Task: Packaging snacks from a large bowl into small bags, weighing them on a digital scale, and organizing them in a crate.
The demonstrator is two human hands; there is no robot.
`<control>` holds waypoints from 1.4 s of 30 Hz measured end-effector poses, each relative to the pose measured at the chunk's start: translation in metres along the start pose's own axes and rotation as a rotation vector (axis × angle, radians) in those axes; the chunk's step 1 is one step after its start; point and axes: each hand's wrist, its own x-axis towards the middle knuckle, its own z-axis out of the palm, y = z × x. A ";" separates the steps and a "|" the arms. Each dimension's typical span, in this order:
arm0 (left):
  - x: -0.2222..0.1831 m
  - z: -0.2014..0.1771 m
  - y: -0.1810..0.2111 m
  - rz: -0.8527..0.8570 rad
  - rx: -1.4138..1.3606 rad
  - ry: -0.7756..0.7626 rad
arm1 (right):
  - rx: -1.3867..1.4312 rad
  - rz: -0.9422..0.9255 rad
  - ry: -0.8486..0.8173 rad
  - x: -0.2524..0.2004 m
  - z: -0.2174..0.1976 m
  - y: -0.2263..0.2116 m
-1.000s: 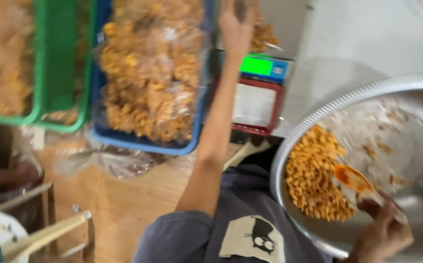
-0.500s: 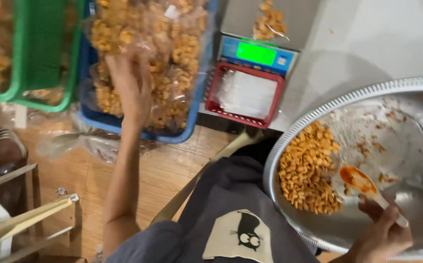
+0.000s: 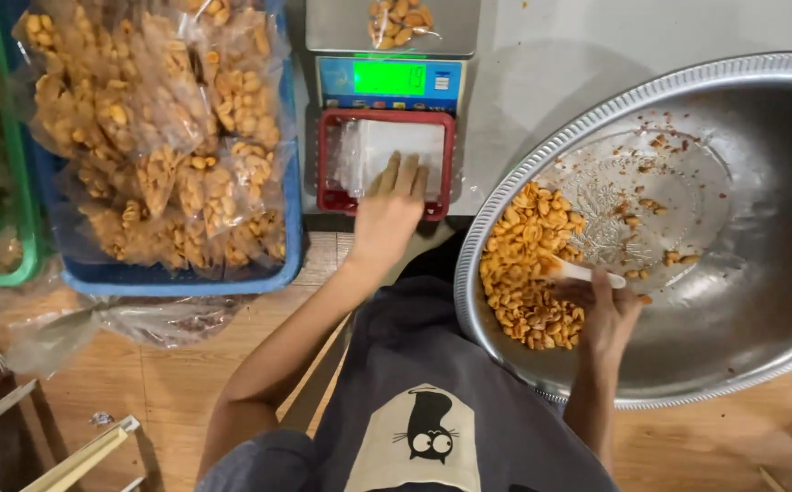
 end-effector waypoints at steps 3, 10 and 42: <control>-0.010 0.014 0.012 -0.002 0.168 -0.005 | 0.388 -0.001 -0.045 0.006 0.007 0.011; 0.017 -0.041 -0.012 -0.338 -0.644 -0.010 | 0.617 0.009 -0.032 0.006 -0.013 0.007; 0.109 -0.070 0.033 -0.562 -1.931 -0.148 | -0.195 -1.020 0.235 -0.052 -0.070 -0.093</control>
